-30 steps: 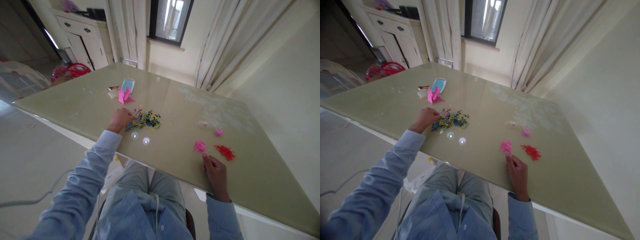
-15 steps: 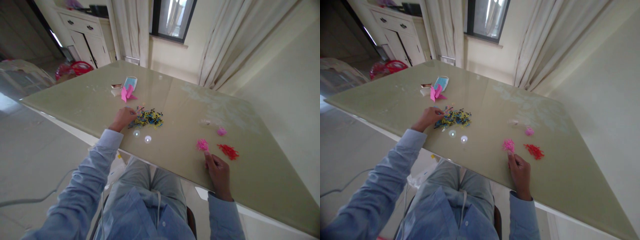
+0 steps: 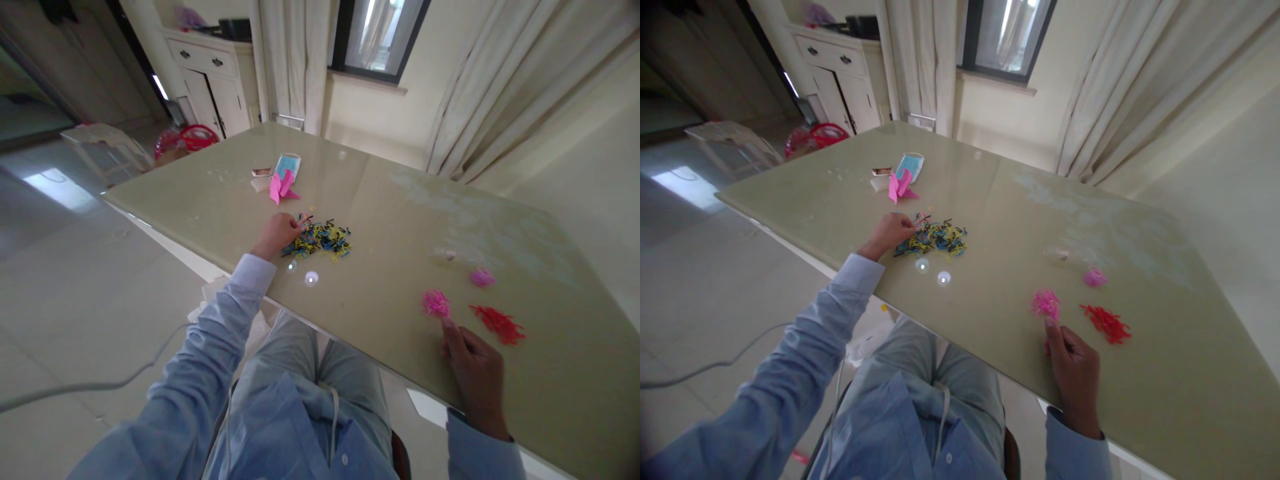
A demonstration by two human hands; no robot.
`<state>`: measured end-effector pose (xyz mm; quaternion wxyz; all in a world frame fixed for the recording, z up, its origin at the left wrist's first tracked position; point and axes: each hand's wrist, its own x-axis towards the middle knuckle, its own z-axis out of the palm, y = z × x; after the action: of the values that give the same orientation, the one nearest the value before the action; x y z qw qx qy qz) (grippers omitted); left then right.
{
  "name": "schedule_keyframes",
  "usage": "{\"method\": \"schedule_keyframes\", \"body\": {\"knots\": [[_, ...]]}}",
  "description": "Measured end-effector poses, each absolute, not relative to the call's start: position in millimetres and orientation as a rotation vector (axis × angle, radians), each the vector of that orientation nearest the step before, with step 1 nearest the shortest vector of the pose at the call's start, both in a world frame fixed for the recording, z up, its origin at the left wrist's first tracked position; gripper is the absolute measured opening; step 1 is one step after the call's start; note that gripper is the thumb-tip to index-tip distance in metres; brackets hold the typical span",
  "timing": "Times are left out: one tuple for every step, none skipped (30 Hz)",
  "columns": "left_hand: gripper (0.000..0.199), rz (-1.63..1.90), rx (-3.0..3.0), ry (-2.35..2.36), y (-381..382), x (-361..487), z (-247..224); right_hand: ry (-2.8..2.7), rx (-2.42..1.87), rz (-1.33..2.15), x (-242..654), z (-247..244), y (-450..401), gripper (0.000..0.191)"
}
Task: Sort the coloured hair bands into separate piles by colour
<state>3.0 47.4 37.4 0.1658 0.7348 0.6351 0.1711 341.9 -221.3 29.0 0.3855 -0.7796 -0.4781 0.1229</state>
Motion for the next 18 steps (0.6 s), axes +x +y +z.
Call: {"method": "schedule_keyframes", "body": {"knots": [[0.027,0.497,2.085,1.795,47,2,37,-1.219,-1.985,0.309,341,30,-221,0.059],[0.027,0.510,2.080,1.782,47,1,37,-1.218,-1.987,0.307,341,30,-221,0.058],[0.026,0.526,2.078,1.772,47,0,36,-1.215,-1.991,0.307,341,31,-221,0.058],[0.025,0.546,2.078,1.765,47,-1,35,-1.210,-1.997,0.307,340,31,-221,0.057],[0.024,0.567,2.082,1.761,46,-2,33,-1.206,-2.003,0.308,340,31,-221,0.057],[0.023,0.587,2.088,1.759,46,-2,32,-1.203,-2.010,0.311,340,31,-221,0.057],[0.021,0.605,2.097,1.761,46,-3,30,-1.201,-2.016,0.313,340,31,-221,0.056],[0.020,0.624,2.108,1.763,46,-3,29,-1.199,-2.022,0.313,340,31,-221,0.056],[0.018,0.645,2.119,1.764,46,-3,27,-1.197,-2.027,0.312,340,31,-221,0.056],[0.016,0.666,2.127,1.763,45,-2,26,-1.195,-2.030,0.314,340,31,-220,0.056],[0.014,0.688,2.128,1.762,45,-2,26,-1.193,-2.031,0.317,340,31,-220,0.056],[0.013,0.709,2.124,1.757,44,-1,26,-1.192,-2.031,0.317,340,31,-220,0.056],[0.013,0.726,2.115,1.749,43,-1,27,-1.194,-2.030,0.315,339,31,-220,0.056],[0.012,0.740,2.103,1.735,41,-1,28,-1.197,-2.028,0.311,339,31,-220,0.056],[0.011,0.754,2.092,1.716,40,-1,29,-1.199,-2.026,0.306,339,32,-220,0.056],[0.011,0.773,2.083,1.691,38,-1,30,-1.199,-2.025,0.303,339,32,-220,0.057],[0.010,0.796,2.072,1.662,36,-1,32,-1.196,-2.023,0.302,339,32,-220,0.057],[0.008,0.824,2.059,1.633,35,-2,33,-1.193,-2.021,0.305,339,32,-220,0.057]]}}
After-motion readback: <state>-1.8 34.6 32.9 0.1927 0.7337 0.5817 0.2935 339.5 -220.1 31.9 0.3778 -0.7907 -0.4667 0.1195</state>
